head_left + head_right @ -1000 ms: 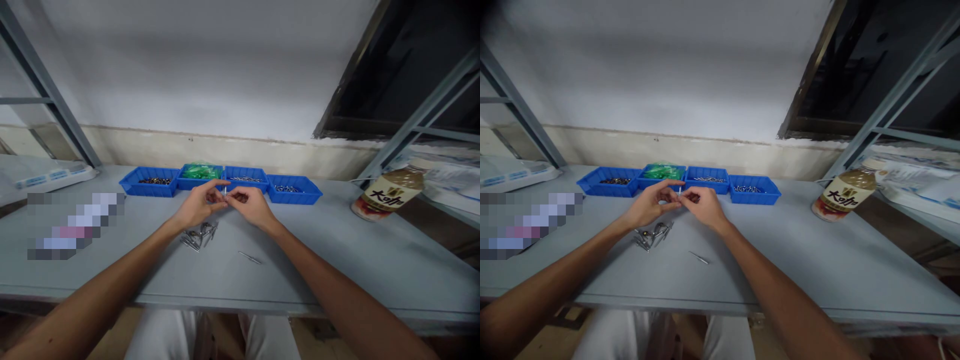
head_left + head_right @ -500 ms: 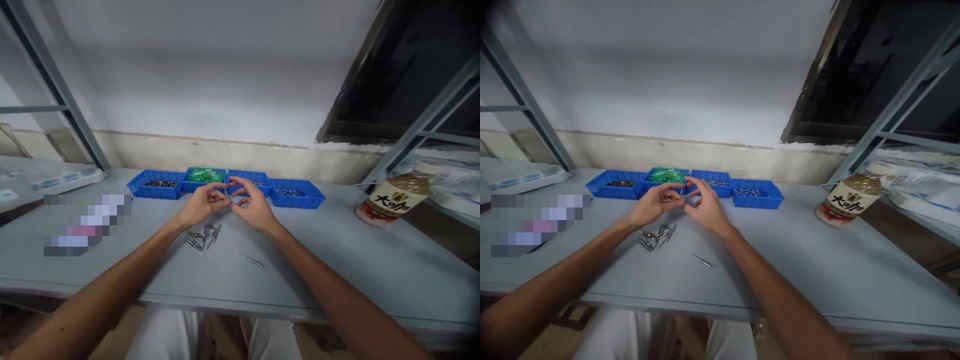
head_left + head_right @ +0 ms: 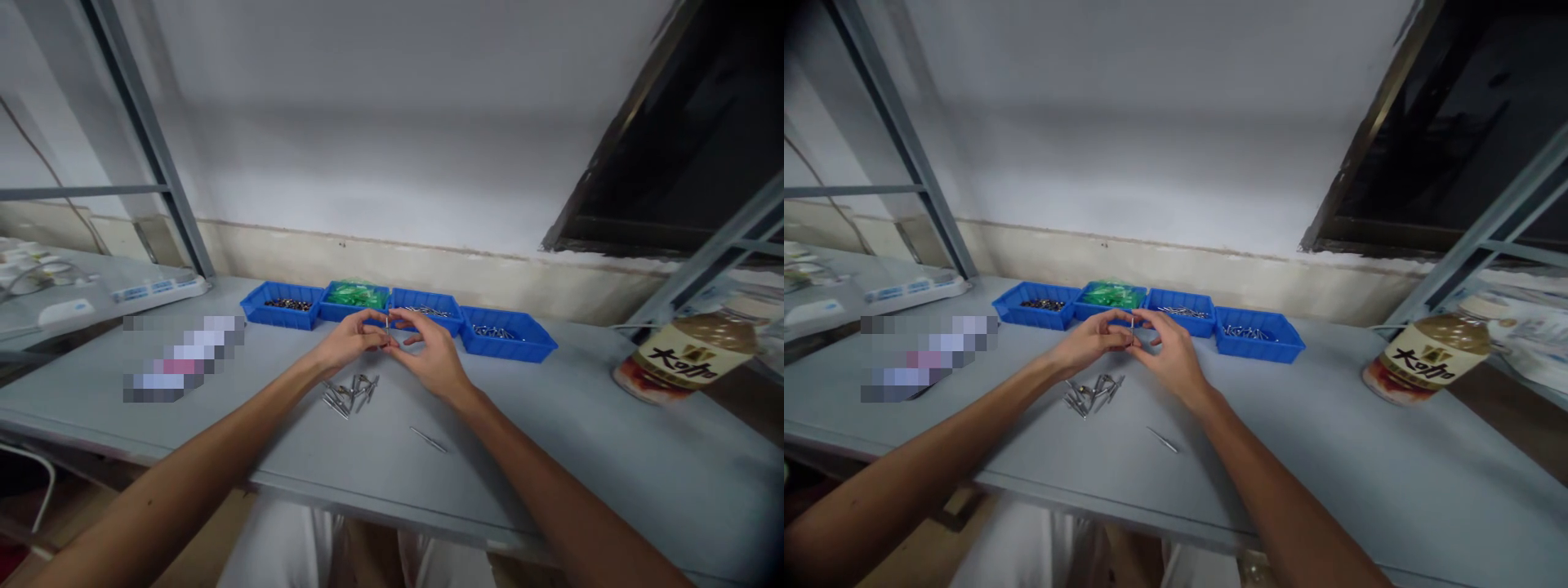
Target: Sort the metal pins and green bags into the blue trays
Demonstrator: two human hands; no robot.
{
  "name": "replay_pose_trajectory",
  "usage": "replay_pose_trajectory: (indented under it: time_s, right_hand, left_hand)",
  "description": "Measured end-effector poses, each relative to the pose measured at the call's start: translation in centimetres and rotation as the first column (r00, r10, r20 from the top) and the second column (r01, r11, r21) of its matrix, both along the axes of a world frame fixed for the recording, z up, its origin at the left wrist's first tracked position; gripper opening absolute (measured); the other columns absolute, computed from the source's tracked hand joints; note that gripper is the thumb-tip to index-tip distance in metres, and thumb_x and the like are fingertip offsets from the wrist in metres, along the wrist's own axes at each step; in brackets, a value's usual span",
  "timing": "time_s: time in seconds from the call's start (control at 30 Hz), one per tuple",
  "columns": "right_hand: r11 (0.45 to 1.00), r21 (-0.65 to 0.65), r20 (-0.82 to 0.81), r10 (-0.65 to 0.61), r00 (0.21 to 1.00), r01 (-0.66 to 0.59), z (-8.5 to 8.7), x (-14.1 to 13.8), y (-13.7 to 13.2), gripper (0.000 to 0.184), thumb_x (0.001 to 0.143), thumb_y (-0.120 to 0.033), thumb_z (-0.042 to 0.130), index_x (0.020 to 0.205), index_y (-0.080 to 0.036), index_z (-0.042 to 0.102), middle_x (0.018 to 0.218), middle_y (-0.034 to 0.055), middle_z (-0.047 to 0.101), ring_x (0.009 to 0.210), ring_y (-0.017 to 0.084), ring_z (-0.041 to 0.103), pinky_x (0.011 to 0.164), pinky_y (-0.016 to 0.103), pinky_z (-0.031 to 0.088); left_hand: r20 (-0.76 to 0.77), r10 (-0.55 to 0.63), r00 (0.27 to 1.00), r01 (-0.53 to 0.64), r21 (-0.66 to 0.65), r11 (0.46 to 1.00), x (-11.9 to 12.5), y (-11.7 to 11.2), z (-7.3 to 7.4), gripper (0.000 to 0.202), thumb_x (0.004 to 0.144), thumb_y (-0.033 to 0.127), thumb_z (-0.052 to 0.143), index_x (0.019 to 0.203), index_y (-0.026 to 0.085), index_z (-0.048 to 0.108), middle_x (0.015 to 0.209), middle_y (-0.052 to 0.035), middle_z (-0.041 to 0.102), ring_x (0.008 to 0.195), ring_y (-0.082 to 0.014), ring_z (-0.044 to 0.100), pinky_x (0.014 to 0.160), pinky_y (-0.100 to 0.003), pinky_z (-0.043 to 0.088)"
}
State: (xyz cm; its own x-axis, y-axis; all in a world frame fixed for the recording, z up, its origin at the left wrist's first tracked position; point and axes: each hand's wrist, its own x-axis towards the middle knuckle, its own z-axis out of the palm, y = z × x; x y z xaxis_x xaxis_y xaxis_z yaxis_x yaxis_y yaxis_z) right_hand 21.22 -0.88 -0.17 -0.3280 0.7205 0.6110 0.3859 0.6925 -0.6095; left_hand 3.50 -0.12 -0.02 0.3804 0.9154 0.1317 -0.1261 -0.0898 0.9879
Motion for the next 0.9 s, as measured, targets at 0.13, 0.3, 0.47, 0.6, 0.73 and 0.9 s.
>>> replay_pose_trajectory:
  time_s: [0.13, 0.3, 0.47, 0.6, 0.73, 0.9]
  right_hand:
    - [0.998, 0.065, 0.047, -0.002, 0.999, -0.001, -0.2, -0.2, -0.1, 0.048, 0.075, -0.013, 0.066, 0.121, -0.023, 0.058, 0.119, 0.0069, 0.063, 0.101, 0.021, 0.062, 0.072, 0.031, 0.056]
    - [0.995, 0.096, 0.073, -0.030, 0.997, 0.023, -0.4, -0.2, -0.1, 0.050, 0.074, -0.012, 0.066, 0.122, -0.025, 0.058, 0.113, 0.0058, 0.066, 0.098, 0.020, 0.062, 0.075, 0.033, 0.056]
    - [0.988, 0.138, 0.060, -0.074, 0.995, 0.065, -0.1, -0.2, -0.2, 0.050, 0.074, -0.013, 0.068, 0.121, -0.025, 0.059, 0.119, 0.0065, 0.064, 0.108, 0.023, 0.057, 0.072, 0.032, 0.055]
    - [0.975, 0.220, 0.082, -0.056, 0.995, 0.037, 0.1, -0.2, -0.3, 0.051, 0.074, -0.011, 0.068, 0.122, -0.024, 0.059, 0.122, 0.0063, 0.064, 0.112, 0.023, 0.055, 0.083, 0.038, 0.053]
    - [0.971, 0.238, 0.114, -0.061, 0.992, 0.032, -0.2, -0.1, -0.1, 0.047, 0.073, -0.012, 0.069, 0.118, -0.025, 0.061, 0.112, 0.0054, 0.068, 0.104, 0.023, 0.059, 0.087, 0.041, 0.050]
    - [0.917, 0.366, 0.023, -0.178, 0.984, 0.158, 1.4, 0.8, -0.1, 0.045, 0.077, -0.018, 0.068, 0.121, -0.025, 0.058, 0.114, 0.0058, 0.066, 0.102, 0.023, 0.059, 0.086, 0.043, 0.051]
  left_hand:
    - [-0.078, -0.005, 0.997, 0.004, -0.008, 1.000, 0.0, 0.1, 0.1, 0.016, 0.073, 0.022, 0.068, 0.084, 0.013, 0.061, 0.080, -0.0058, 0.071, 0.075, -0.0143, 0.062, 0.075, -0.028, 0.042]
    - [-0.093, -0.056, 0.994, 0.052, -0.050, 0.997, -0.2, 0.0, 0.3, 0.021, 0.076, 0.033, 0.067, 0.079, 0.012, 0.066, 0.082, -0.0073, 0.069, 0.076, -0.0149, 0.060, 0.072, -0.028, 0.043]
    - [-0.111, -0.023, 0.994, 0.019, -0.041, 0.999, -0.2, -0.2, 0.7, 0.023, 0.075, 0.036, 0.067, 0.078, 0.012, 0.067, 0.084, -0.0064, 0.069, 0.078, -0.0145, 0.059, 0.074, -0.027, 0.043]
    - [-0.167, 0.018, 0.986, -0.022, -0.022, 1.000, -0.1, -0.3, 0.6, 0.025, 0.076, 0.037, 0.066, 0.077, 0.012, 0.068, 0.083, -0.0058, 0.068, 0.076, -0.0142, 0.057, 0.073, -0.026, 0.043]
    - [-0.220, 0.019, 0.975, -0.011, 0.039, 0.999, 0.0, -0.2, 0.5, 0.029, 0.077, 0.040, 0.065, 0.077, 0.012, 0.068, 0.077, -0.0046, 0.066, 0.072, -0.0134, 0.055, 0.069, -0.025, 0.042]
    - [-0.285, 0.172, 0.943, -0.111, 0.216, 0.970, -0.2, 0.6, 0.1, 0.034, 0.082, 0.047, 0.056, 0.083, 0.013, 0.064, 0.078, -0.0042, 0.065, 0.069, -0.0139, 0.056, 0.066, -0.025, 0.044]
